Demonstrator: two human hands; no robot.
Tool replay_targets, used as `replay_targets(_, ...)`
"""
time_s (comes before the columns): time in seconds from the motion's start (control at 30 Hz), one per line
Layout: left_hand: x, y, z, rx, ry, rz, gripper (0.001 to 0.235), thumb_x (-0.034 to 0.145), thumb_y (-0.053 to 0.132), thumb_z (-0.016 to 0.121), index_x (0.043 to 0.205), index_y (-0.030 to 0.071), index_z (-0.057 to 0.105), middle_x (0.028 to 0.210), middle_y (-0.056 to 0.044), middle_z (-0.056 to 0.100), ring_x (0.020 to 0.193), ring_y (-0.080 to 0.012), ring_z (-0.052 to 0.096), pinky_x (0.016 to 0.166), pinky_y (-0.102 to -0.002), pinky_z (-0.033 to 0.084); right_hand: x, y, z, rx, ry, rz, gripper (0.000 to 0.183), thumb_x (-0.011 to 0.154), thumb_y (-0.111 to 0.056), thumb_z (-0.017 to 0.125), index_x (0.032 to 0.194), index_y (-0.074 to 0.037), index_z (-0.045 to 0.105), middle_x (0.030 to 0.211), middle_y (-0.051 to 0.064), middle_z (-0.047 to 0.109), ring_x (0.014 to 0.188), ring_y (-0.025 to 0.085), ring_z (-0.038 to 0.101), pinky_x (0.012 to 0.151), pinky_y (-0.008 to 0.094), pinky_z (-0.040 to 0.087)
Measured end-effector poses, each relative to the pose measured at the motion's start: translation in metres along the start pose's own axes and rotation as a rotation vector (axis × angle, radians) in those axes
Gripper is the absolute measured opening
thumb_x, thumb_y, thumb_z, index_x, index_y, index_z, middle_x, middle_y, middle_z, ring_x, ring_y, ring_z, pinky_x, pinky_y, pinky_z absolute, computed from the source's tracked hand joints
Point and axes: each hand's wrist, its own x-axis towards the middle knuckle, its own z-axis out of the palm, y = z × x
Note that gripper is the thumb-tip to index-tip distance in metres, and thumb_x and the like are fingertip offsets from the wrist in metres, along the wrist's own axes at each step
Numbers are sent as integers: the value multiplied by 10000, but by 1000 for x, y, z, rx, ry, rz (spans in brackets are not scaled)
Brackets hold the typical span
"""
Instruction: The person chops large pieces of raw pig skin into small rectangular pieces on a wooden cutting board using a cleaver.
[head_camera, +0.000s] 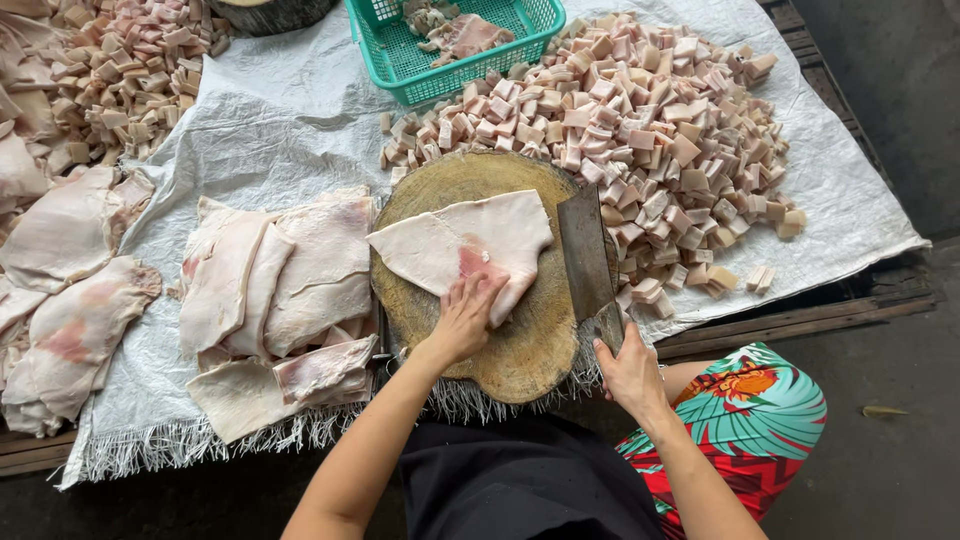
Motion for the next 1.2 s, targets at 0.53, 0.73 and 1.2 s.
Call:
replay_targets(0.53,104,-81,38,-1188,249,-579,870,1071,672,404,1283,-160,546,907,-208,622,602,-122,505,590,-380,521,-9,-14,-4,-19,-4,-2,510,935,-254,630,1317,35,456,557,132,658,404,229,636,395,380,529)
replay_targets(0.73,86,-79,9,-1591,155,-551,750,1002,555,491,1441,-53,486,1234,-162,666,860,-116,750,705,-317,641,-9,-14,-5,-46,4,35,552,942,-264,640,1355,43,440,556,132,660,403,226,637,403,372,526)
replay_targets(1.2,72,-53,1,-1460,155,-318,570,807,57,793,1342,145,619,1225,-95,718,1035,-166,706,896,-346,627,-7,-14,-3,-37,8,-3,437,935,-253,628,1248,19,489,540,140,656,396,233,642,392,376,533)
